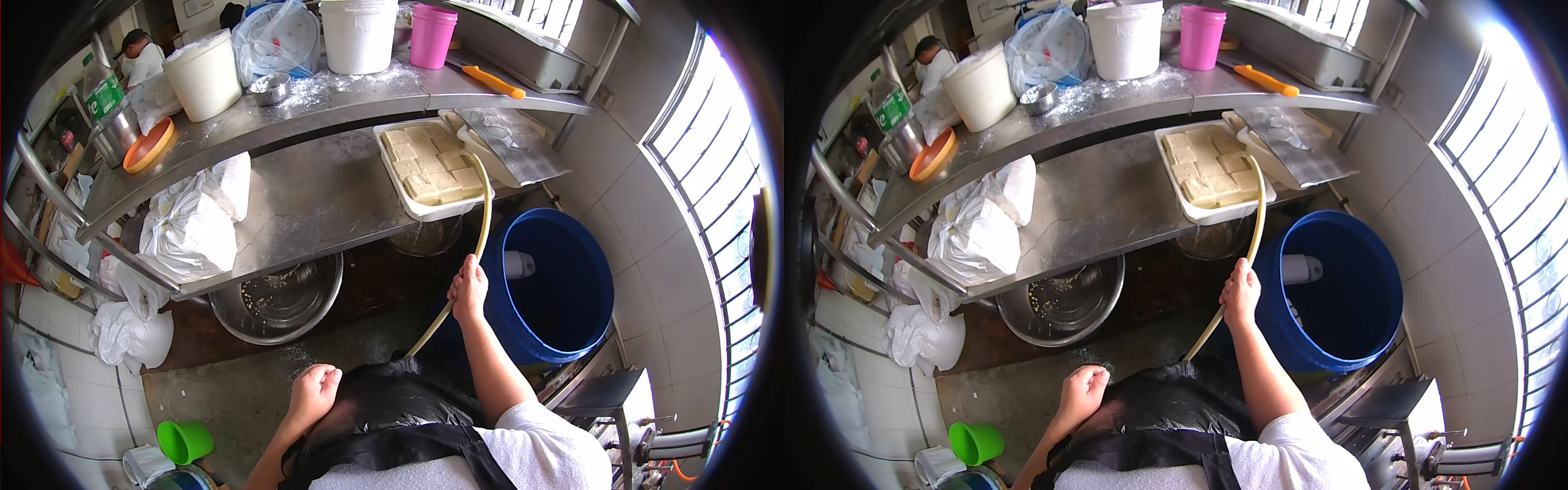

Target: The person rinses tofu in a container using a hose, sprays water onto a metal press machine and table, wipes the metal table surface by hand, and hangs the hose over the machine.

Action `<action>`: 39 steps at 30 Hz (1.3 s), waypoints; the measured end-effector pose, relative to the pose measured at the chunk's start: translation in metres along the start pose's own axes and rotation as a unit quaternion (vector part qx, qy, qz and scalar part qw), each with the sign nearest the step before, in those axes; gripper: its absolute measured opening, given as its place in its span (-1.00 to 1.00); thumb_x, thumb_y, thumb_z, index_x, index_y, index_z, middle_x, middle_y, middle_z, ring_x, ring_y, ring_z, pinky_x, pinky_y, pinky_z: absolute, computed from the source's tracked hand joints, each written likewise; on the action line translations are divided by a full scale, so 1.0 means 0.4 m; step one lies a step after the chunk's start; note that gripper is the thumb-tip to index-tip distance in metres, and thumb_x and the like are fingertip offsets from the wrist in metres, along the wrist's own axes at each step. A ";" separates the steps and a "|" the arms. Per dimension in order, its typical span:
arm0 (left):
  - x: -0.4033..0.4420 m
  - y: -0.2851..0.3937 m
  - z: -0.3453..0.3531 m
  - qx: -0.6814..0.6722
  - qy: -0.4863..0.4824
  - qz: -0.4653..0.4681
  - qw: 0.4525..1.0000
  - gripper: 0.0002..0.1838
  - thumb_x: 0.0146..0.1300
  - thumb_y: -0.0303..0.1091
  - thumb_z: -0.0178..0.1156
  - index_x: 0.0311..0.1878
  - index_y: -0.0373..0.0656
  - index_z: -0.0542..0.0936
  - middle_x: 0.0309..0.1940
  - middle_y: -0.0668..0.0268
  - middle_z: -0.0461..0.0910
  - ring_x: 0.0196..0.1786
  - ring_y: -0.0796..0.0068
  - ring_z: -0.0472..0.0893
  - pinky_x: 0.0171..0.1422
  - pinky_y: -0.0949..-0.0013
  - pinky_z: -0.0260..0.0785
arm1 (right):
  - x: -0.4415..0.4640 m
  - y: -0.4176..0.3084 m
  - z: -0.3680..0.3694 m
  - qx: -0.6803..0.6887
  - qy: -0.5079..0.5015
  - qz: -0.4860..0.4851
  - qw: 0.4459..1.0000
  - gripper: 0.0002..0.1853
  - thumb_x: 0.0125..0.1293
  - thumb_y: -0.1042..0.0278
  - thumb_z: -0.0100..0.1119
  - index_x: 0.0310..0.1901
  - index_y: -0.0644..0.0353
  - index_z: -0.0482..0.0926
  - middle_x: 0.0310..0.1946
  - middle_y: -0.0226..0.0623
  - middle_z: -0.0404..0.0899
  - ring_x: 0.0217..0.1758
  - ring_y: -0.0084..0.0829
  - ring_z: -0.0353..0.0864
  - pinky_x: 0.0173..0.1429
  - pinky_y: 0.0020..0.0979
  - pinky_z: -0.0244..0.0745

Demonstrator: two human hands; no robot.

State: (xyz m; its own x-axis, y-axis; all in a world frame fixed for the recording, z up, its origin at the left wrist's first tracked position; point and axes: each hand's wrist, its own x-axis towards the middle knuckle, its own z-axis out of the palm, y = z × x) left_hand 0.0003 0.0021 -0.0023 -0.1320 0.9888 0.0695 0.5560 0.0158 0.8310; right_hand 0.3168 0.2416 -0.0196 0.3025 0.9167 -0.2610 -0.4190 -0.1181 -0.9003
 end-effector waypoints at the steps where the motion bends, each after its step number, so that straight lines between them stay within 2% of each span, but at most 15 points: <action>1: 0.000 -0.002 0.001 0.000 0.001 0.003 1.000 -0.74 0.48 -0.22 0.35 -0.17 -0.28 0.72 -0.29 0.07 0.76 -0.27 0.12 0.75 -0.14 0.17 0.62 | 0.000 0.000 0.000 0.000 0.003 0.002 1.000 -0.55 0.64 -0.18 0.11 -0.31 -0.04 0.35 -0.68 -0.60 0.16 -0.75 -0.61 0.12 -0.63 -0.45 0.17; 7: 0.002 0.005 0.003 -0.016 0.004 0.012 1.000 -0.75 0.48 -0.24 0.34 -0.18 -0.27 0.71 -0.28 0.06 0.73 -0.28 0.10 0.74 -0.16 0.16 0.60 | 0.006 0.022 -0.018 0.024 0.002 -0.010 1.000 -0.57 0.62 -0.13 0.17 -0.32 -0.03 0.38 -0.67 -0.61 0.21 -0.76 -0.65 0.15 -0.68 -0.48 0.18; 9: 0.003 0.014 -0.005 -0.019 0.011 0.017 1.000 -0.76 0.47 -0.25 0.35 -0.18 -0.26 0.71 -0.29 0.06 0.72 -0.28 0.08 0.74 -0.17 0.15 0.58 | -0.001 0.024 -0.014 0.027 -0.002 -0.030 0.999 -0.56 0.62 -0.14 0.18 -0.34 -0.05 0.37 -0.68 -0.61 0.18 -0.77 -0.64 0.14 -0.69 -0.47 0.17; 11: -0.001 -0.005 -0.007 -0.007 -0.008 0.006 1.000 -0.77 0.47 -0.26 0.36 -0.13 -0.28 0.72 -0.25 0.08 0.75 -0.24 0.15 0.77 -0.13 0.20 0.61 | -0.003 0.022 -0.011 0.014 0.001 -0.024 1.000 -0.51 0.63 -0.18 0.14 -0.38 -0.04 0.34 -0.70 -0.61 0.13 -0.77 -0.63 0.10 -0.69 -0.46 0.13; 13: -0.009 -0.015 -0.005 -0.018 0.018 0.028 0.999 -0.78 0.46 -0.26 0.37 -0.15 -0.27 0.72 -0.27 0.09 0.74 -0.25 0.13 0.75 -0.15 0.20 0.60 | -0.007 0.029 -0.010 0.009 0.014 -0.021 1.000 -0.48 0.61 -0.20 0.17 -0.39 -0.02 0.32 -0.71 -0.57 0.10 -0.75 -0.60 0.07 -0.66 -0.42 0.11; 17: -0.013 -0.034 0.000 -0.009 0.005 0.026 1.000 -0.75 0.47 -0.24 0.35 -0.23 -0.26 0.69 -0.34 0.09 0.68 -0.27 0.04 0.70 -0.16 0.08 0.55 | -0.022 0.006 0.005 0.005 0.024 -0.001 1.000 -0.47 0.56 -0.25 0.21 -0.35 0.03 0.36 -0.67 -0.55 0.14 -0.70 -0.59 0.10 -0.62 -0.42 0.14; 19: -0.016 -0.028 -0.009 -0.005 -0.010 0.000 1.000 -0.73 0.47 -0.23 0.34 -0.26 -0.25 0.67 -0.39 0.10 0.64 -0.29 0.03 0.68 -0.15 0.07 0.53 | 0.001 0.022 -0.003 -0.007 0.037 0.002 0.999 -0.49 0.58 -0.26 0.17 -0.32 -0.01 0.35 -0.67 -0.55 0.12 -0.69 -0.58 0.08 -0.61 -0.42 0.10; 20: -0.019 -0.028 -0.007 -0.017 0.009 0.017 1.000 -0.71 0.47 -0.22 0.33 -0.30 -0.25 0.65 -0.42 0.10 0.61 -0.30 0.01 0.66 -0.16 0.04 0.50 | 0.005 0.025 -0.009 -0.015 0.030 0.002 0.999 -0.49 0.58 -0.25 0.19 -0.31 0.01 0.36 -0.67 -0.55 0.14 -0.69 -0.58 0.09 -0.59 -0.42 0.12; 21: -0.020 -0.034 -0.009 -0.006 -0.022 -0.001 1.000 -0.70 0.47 -0.22 0.33 -0.32 -0.25 0.64 -0.40 0.09 0.62 -0.30 -0.02 0.66 -0.15 0.02 0.49 | -0.007 0.022 0.000 -0.025 0.026 -0.010 0.999 -0.49 0.58 -0.24 0.19 -0.33 0.00 0.37 -0.67 -0.54 0.16 -0.69 -0.58 0.12 -0.58 -0.43 0.15; 24: -0.034 -0.038 0.001 -0.009 -0.010 -0.018 1.000 -0.68 0.47 -0.20 0.32 -0.33 -0.25 0.64 -0.39 0.07 0.63 -0.30 -0.07 0.66 -0.15 -0.02 0.49 | -0.028 0.015 0.017 -0.032 0.024 -0.013 0.999 -0.48 0.60 -0.25 0.15 -0.36 -0.01 0.36 -0.69 -0.53 0.18 -0.71 -0.58 0.13 -0.58 -0.43 0.18; 33: -0.043 -0.036 -0.005 -0.019 0.003 -0.014 1.000 -0.68 0.48 -0.22 0.30 -0.35 -0.26 0.62 -0.39 0.06 0.62 -0.30 -0.09 0.66 -0.15 -0.03 0.50 | -0.056 0.000 0.045 -0.049 0.037 -0.023 0.998 -0.46 0.62 -0.25 0.10 -0.39 0.00 0.34 -0.71 -0.51 0.18 -0.74 -0.58 0.15 -0.58 -0.43 0.21; 37: -0.039 -0.034 -0.014 -0.018 -0.036 -0.010 0.999 -0.68 0.48 -0.22 0.30 -0.35 -0.25 0.62 -0.40 0.07 0.62 -0.30 -0.07 0.65 -0.14 0.00 0.50 | -0.059 -0.001 0.044 -0.042 0.031 -0.020 0.998 -0.48 0.61 -0.24 0.12 -0.37 -0.01 0.35 -0.70 -0.50 0.19 -0.73 -0.57 0.15 -0.59 -0.42 0.21; 39: -0.040 -0.035 -0.010 -0.019 -0.007 -0.009 1.000 -0.70 0.48 -0.22 0.31 -0.33 -0.25 0.63 -0.41 0.08 0.61 -0.30 -0.03 0.65 -0.12 0.03 0.50 | -0.043 0.009 0.028 -0.026 0.024 -0.023 0.999 -0.49 0.61 -0.23 0.15 -0.36 0.00 0.35 -0.70 -0.51 0.16 -0.72 -0.57 0.12 -0.59 -0.42 0.18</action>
State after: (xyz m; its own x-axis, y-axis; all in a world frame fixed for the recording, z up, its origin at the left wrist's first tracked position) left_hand -0.0084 -0.0144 -0.0127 -0.1307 0.9903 0.0468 0.5214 0.0285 0.8528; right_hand 0.3006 0.2297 -0.0145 0.3605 0.9027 -0.2347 -0.3601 -0.0974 -0.9278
